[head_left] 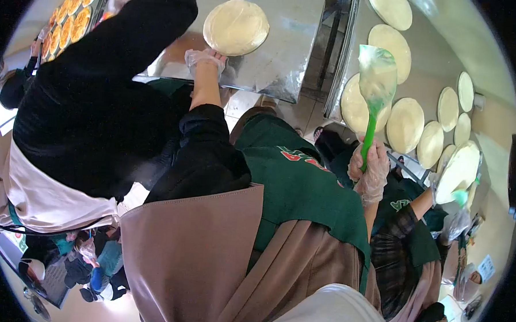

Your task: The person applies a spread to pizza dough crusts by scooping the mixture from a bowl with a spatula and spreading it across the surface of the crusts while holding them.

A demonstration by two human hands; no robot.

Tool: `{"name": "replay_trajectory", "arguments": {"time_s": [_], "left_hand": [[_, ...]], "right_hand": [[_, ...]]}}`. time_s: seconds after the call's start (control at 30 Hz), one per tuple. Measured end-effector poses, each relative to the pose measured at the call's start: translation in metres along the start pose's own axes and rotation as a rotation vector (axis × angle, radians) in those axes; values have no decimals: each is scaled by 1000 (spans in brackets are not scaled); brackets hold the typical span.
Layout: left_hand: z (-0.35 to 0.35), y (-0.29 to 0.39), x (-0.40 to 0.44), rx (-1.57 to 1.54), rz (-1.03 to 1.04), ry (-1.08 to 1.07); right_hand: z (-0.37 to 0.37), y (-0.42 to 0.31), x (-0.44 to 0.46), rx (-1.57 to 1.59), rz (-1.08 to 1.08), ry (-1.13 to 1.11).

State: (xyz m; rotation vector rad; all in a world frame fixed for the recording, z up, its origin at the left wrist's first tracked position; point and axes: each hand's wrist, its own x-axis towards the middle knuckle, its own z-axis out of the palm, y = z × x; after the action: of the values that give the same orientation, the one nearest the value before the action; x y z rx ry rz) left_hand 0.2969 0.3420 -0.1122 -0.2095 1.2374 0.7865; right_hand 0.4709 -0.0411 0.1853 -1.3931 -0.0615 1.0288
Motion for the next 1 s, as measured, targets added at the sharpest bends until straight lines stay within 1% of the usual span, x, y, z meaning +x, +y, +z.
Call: {"name": "replay_trajectory", "arguments": {"time_s": [0.1, 0.13, 0.17, 0.2, 0.23, 0.27, 0.3, 0.33, 0.37, 0.4, 0.47, 0.5, 0.57, 0.6, 0.63, 0.77, 0.8, 0.83, 0.9, 0.93, 1.0], "left_hand": [[14, 4, -22, 19, -48, -8], [17, 2, -33, -67, -48, -95], [18, 1, -38, -154, -48, -179], [17, 1, -35, -158, -50, -181], [14, 2, -29, -153, -86, -300], [9, 2, -20, -146, -122, -418], [4, -1, -6, -150, -125, -415], [-3, -5, 20, -154, -128, -539], [-1, -6, 25, -156, -131, -662], [1, -10, 29, -160, -134, -660], [21, -22, 12, 7, 69, -778], [24, -26, 8, 3, 64, -778], [29, -35, -1, -118, 83, -848], [34, -39, -9, -153, 156, -829], [35, -43, -8, -158, 150, -825], [41, -59, -8, -106, 136, -819], [45, -63, -9, -92, 132, -822], [49, -65, -12, -85, 123, -832], [54, -73, -21, -81, 79, -853], [56, -76, -27, -77, 53, -870], [62, -85, -39, -66, -8, -910]], "right_hand": [[9, 1, 17, -28, 30, 47], [18, -3, 21, -117, 61, 102], [24, -1, 28, -120, 60, 103], [30, 0, 36, -130, 90, 132], [35, 2, 44, -140, 119, 160], [40, 1, 51, -105, 140, 115], [44, 2, 58, -110, 142, 116], [47, 4, 66, -138, 148, 101], [51, 5, 73, -165, 153, 86], [58, 5, 79, -178, 165, 110], [63, 9, 95, -198, 166, 93], [66, 10, 101, -214, 167, 74], [71, 10, 109, -262, 184, 80], [70, 14, 117, -313, 158, 50], [70, 17, 123, -364, 135, 19], [73, 23, 143, -400, 95, -14], [65, 31, 153, -477, 2, -58], [63, 32, 158, -479, -3, -53], [60, 33, 163, -712, -166, 16], [62, 28, 163, -711, -172, 23], [69, 17, 161, -1050, -190, 165]]}}
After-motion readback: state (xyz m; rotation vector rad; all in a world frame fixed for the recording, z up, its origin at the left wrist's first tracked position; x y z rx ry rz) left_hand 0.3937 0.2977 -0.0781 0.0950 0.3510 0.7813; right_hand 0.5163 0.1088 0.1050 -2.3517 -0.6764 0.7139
